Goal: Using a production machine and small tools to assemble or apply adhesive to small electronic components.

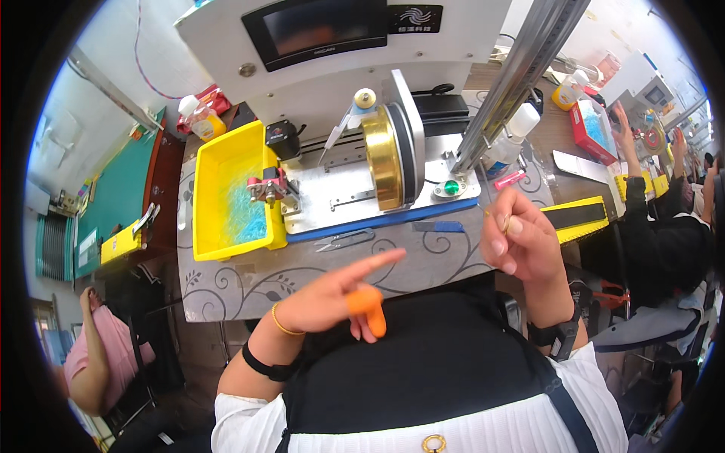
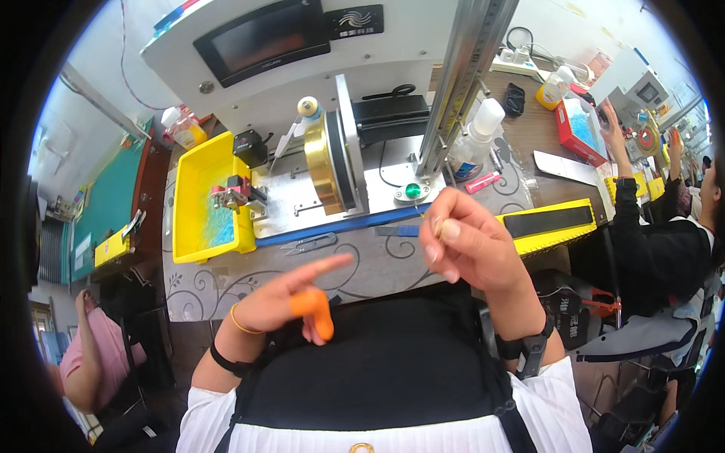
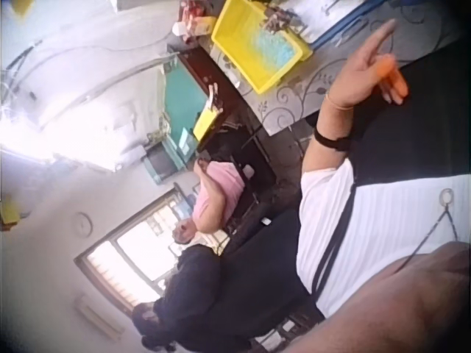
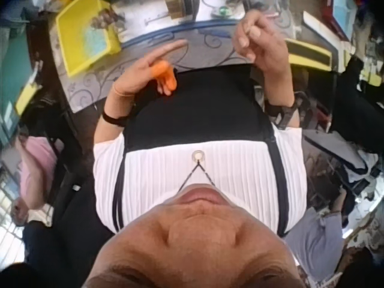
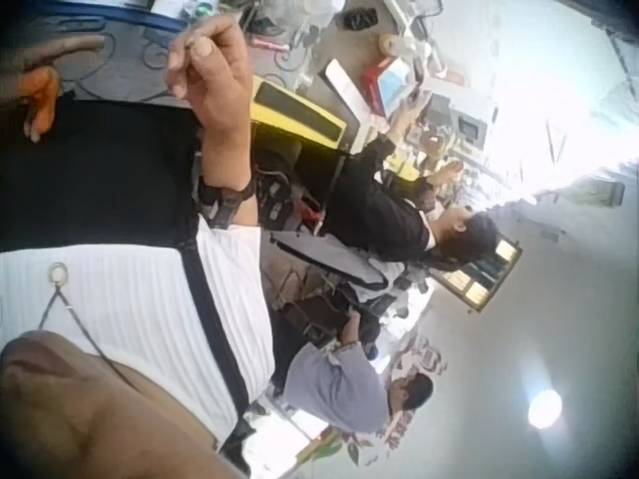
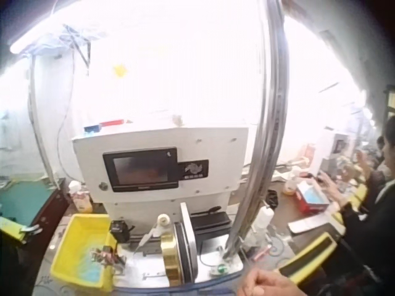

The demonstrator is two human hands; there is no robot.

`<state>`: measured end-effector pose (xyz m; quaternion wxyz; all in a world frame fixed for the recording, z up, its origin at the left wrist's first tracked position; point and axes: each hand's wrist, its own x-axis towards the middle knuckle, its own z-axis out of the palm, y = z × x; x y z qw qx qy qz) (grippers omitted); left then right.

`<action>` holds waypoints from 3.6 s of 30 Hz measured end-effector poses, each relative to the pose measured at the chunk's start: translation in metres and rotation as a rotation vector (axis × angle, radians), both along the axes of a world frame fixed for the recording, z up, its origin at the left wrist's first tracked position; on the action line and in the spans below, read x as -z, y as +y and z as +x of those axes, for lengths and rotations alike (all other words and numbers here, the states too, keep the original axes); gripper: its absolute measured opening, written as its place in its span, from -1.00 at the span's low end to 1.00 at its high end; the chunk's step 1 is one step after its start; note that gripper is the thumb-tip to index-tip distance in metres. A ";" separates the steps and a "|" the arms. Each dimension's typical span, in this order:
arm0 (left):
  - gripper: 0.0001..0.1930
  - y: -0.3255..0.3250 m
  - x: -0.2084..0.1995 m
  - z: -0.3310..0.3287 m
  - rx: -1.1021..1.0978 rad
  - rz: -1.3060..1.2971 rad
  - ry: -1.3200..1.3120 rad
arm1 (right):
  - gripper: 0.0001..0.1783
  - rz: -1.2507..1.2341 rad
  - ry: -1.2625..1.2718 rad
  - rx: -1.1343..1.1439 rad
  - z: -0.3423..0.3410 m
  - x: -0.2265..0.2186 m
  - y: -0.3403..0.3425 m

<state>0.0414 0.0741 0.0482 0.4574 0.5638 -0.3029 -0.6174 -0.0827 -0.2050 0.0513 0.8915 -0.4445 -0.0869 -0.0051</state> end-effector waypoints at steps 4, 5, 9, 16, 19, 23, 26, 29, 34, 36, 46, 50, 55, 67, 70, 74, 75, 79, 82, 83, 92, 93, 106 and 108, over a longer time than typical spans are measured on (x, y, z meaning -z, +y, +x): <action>-0.50 0.002 -0.001 -0.011 -0.432 -0.246 0.095 | -0.91 -0.045 -0.016 -0.201 0.007 0.000 0.023; -0.55 -0.003 -0.003 -0.019 -0.560 -0.277 -0.116 | -0.91 -0.037 -0.019 -0.224 0.009 0.001 0.030; -0.57 -0.020 0.004 -0.026 -0.610 -0.638 -0.899 | -0.91 -0.027 0.008 -0.351 0.013 0.002 0.051; -0.70 -0.023 0.011 -0.029 -0.636 -0.776 -1.103 | -0.87 0.100 0.092 -0.385 0.006 0.009 0.057; -0.78 -0.025 0.009 -0.031 -0.629 -0.703 -0.973 | -0.87 0.099 0.095 -0.358 0.004 0.015 0.053; -0.85 -0.025 0.015 -0.039 -0.727 -0.636 -0.782 | -0.88 -0.191 0.202 -0.175 -0.001 0.000 0.054; -0.87 -0.021 0.011 -0.037 -0.747 -0.533 -0.822 | -0.92 -1.022 -0.144 0.389 0.000 0.009 0.049; -0.85 -0.020 0.007 -0.034 -0.682 -0.474 -1.029 | -0.93 -1.148 0.014 0.514 -0.007 -0.008 0.056; -0.78 -0.027 0.010 -0.031 -0.564 -0.583 -1.347 | -0.90 -1.311 -0.123 0.419 -0.001 -0.009 0.066; -0.77 -0.027 0.006 -0.034 -0.555 -0.519 -1.369 | -0.90 -1.320 -0.167 0.408 0.001 -0.003 0.066; -0.73 -0.029 0.014 -0.029 -0.552 -0.554 -1.440 | -0.89 -0.956 0.150 0.130 0.002 -0.005 0.062; -0.67 -0.026 0.015 -0.028 -0.519 -0.587 -1.478 | -0.85 -0.705 0.340 -0.030 0.002 -0.003 0.058; -0.70 -0.031 0.016 -0.028 -0.599 -0.629 -1.338 | -0.81 -0.540 0.360 -0.028 0.003 0.005 0.060; -0.69 -0.039 0.002 -0.003 -0.496 -0.679 -1.332 | -0.86 -1.056 0.091 0.355 0.011 0.000 0.063; -0.68 -0.032 0.001 0.004 -0.423 -0.773 -1.346 | -0.86 -1.081 0.064 0.332 0.006 0.001 0.067; -0.71 -0.022 0.001 0.018 -0.314 -0.780 -1.331 | -0.85 -1.119 0.063 0.285 0.011 0.003 0.079; -0.71 -0.023 0.000 0.020 -0.306 -0.805 -1.318 | -0.84 -1.136 0.075 0.279 0.011 0.002 0.081; -0.71 -0.013 -0.017 0.018 -0.297 -0.793 -1.389 | -0.82 -1.217 -0.022 0.357 0.015 -0.003 0.089; -0.74 -0.006 -0.014 0.007 -0.392 -0.818 -1.427 | -0.83 -1.168 -0.057 0.308 0.021 0.002 0.089; -0.77 -0.008 -0.014 0.001 -0.461 -0.826 -1.422 | -0.83 -1.186 -0.078 0.304 0.022 0.003 0.087; -0.67 -0.032 -0.027 -0.041 -0.300 -0.954 -1.627 | -0.87 -1.160 -0.396 0.396 -0.032 -0.007 0.060; -0.67 -0.040 -0.035 -0.047 -0.283 -0.945 -1.621 | -0.88 -1.078 -0.350 0.412 -0.044 -0.009 0.052; -0.59 -0.164 -0.029 -0.085 -0.042 -0.663 -1.138 | -0.85 -0.891 -0.103 1.686 -0.320 -0.061 -0.111; -0.55 -0.187 -0.009 -0.088 0.013 -0.617 -1.115 | -0.85 -1.049 0.026 1.761 -0.319 -0.041 -0.121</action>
